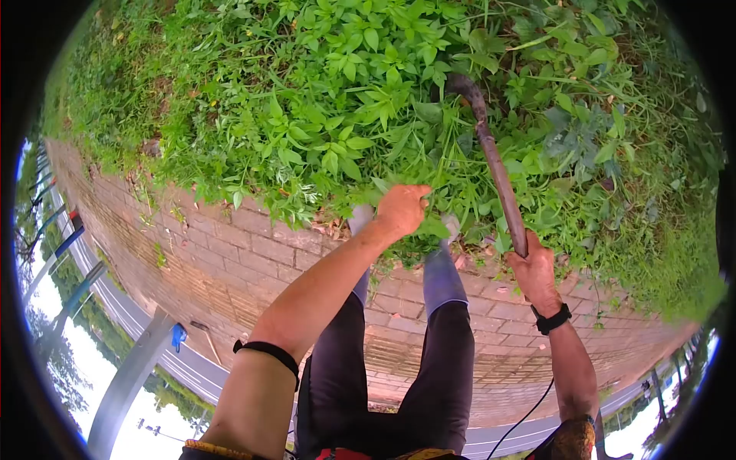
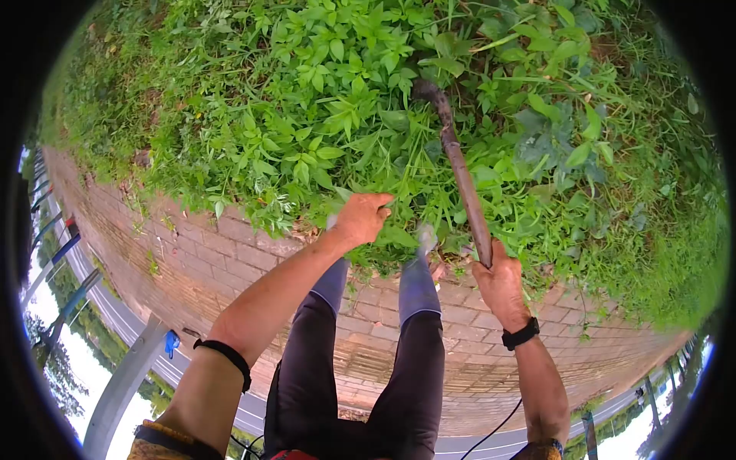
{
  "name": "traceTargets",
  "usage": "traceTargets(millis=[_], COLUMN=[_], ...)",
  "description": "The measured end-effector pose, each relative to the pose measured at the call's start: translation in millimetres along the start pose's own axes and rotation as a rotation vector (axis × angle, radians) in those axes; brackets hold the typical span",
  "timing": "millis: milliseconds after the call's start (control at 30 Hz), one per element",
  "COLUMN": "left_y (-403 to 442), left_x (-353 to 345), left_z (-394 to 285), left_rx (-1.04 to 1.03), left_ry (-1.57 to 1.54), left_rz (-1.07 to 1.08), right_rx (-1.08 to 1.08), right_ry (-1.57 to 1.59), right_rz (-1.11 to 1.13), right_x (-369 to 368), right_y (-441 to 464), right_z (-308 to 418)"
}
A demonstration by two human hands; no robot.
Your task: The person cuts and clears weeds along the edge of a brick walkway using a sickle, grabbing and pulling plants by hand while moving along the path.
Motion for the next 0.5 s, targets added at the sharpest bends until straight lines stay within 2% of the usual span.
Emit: traceTargets(millis=[100,200,300,400,500], left_y=[-4,-1,-8,-13,-13], left_x=[-8,-15,-1,6,-4], left_z=[-24,-23,-14,-11,-11], left_rx=[0.0,0.037,0.124,0.175,0.174], left_ry=[-0.079,-0.109,-0.142,-0.139,-0.127], left_rz=[0.029,-0.011,-0.006,-0.008,0.017], right_rx=[-0.055,-0.135,-0.358,-0.289,-0.004], right_ry=[0.011,0.15,0.27,0.238,0.006], right_rz=[0.02,-0.086,-0.071,-0.109,-0.189], right_x=[11,16,25,15,12], right_y=[5,12,16,21,17], right_z=[-6,-13,1,-8,3])
Point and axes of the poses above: each hand's wrist, its own y-axis towards the middle knuckle, its own x-axis out of the back of the hand, z = x × y, the point moved 8 cm from there along y, towards the middle knuckle, and after that the axes turned 8 degrees about x, right-handed, at the moved point
